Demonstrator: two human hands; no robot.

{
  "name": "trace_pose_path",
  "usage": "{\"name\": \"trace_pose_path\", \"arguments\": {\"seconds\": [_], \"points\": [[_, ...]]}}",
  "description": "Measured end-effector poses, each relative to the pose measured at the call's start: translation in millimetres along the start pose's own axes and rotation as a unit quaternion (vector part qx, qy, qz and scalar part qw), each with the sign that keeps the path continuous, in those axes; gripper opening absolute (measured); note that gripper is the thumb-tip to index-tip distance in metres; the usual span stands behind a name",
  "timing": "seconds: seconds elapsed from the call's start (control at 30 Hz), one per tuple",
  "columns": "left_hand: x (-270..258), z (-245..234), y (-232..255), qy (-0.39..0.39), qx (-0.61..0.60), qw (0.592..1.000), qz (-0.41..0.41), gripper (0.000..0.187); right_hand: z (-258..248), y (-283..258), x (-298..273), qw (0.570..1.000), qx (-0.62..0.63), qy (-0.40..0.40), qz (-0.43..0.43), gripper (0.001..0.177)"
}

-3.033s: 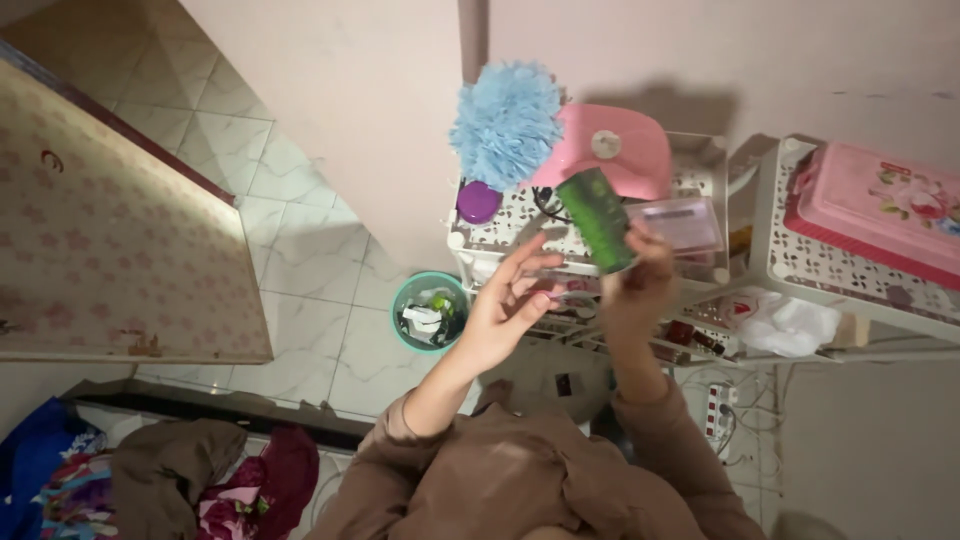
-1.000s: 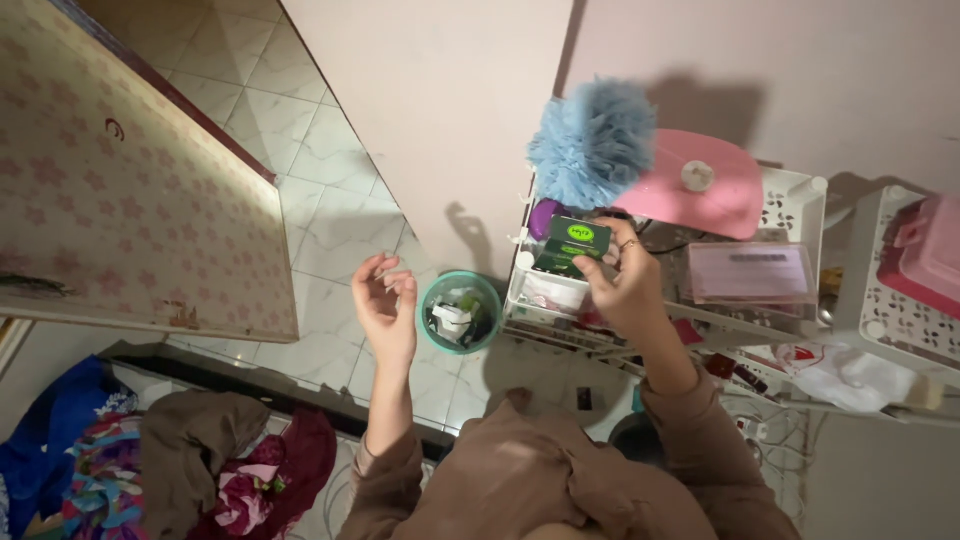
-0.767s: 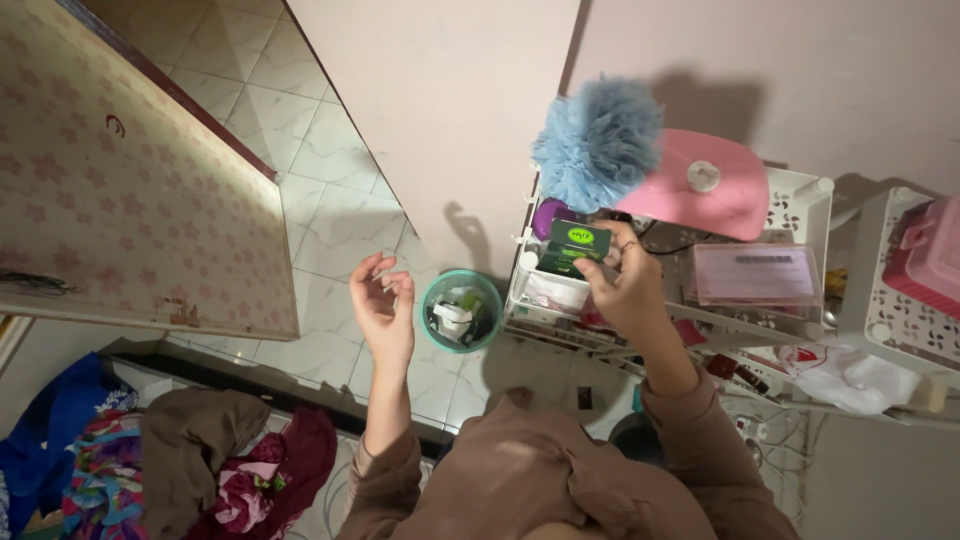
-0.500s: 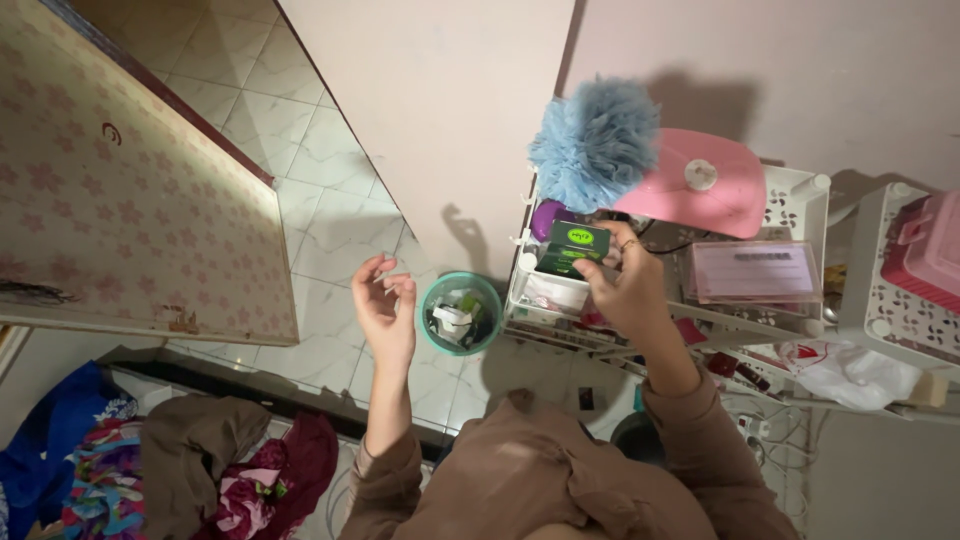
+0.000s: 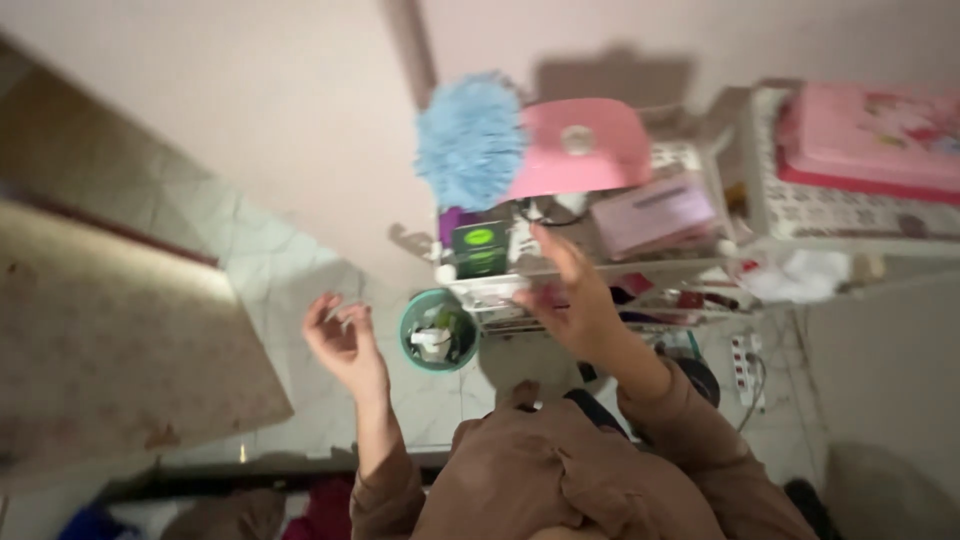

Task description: Organizing various household and personal care items on a multi-tiered storage shelf in a bedroom.

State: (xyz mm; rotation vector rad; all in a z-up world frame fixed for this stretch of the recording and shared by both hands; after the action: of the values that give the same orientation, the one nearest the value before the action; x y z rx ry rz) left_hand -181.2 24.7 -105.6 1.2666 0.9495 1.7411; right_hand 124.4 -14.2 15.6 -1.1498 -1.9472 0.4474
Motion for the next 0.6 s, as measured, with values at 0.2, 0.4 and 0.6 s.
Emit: {"name": "trace_pose_path", "arguments": {"seconds": [0.2, 0.4, 0.6], "points": [[11.7, 45.2, 18.5, 0.059, 0.026, 0.988, 0.141, 0.04, -50.8, 10.2, -76.1, 0.992, -0.046, 0.106, -0.044, 0.071], [4.2, 108.4, 33.8, 0.068, -0.006, 0.964, 0.258, 0.038, -136.7, 73.3, -175.2, 0.941, -0.162, 0.285, 0.089, 0.053], [-29.5, 180.8, 24.6, 0.023, -0.09, 0.951, 0.294, 0.039, -294.5, 157.9, -233.1, 0.876, -0.228, 0.378, 0.194, 0.053]]}}
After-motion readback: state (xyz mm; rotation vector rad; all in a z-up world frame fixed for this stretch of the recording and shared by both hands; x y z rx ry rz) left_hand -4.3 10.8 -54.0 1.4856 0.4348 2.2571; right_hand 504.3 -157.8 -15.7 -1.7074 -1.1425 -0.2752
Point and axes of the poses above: each hand's wrist, its own x-axis towards the middle knuckle, its own z-axis out of the palm, y = z × x, the point moved 2 cm from there along x, towards the middle knuckle, and after that the axes turned 11 degrees about -y, right-handed, at the moved point
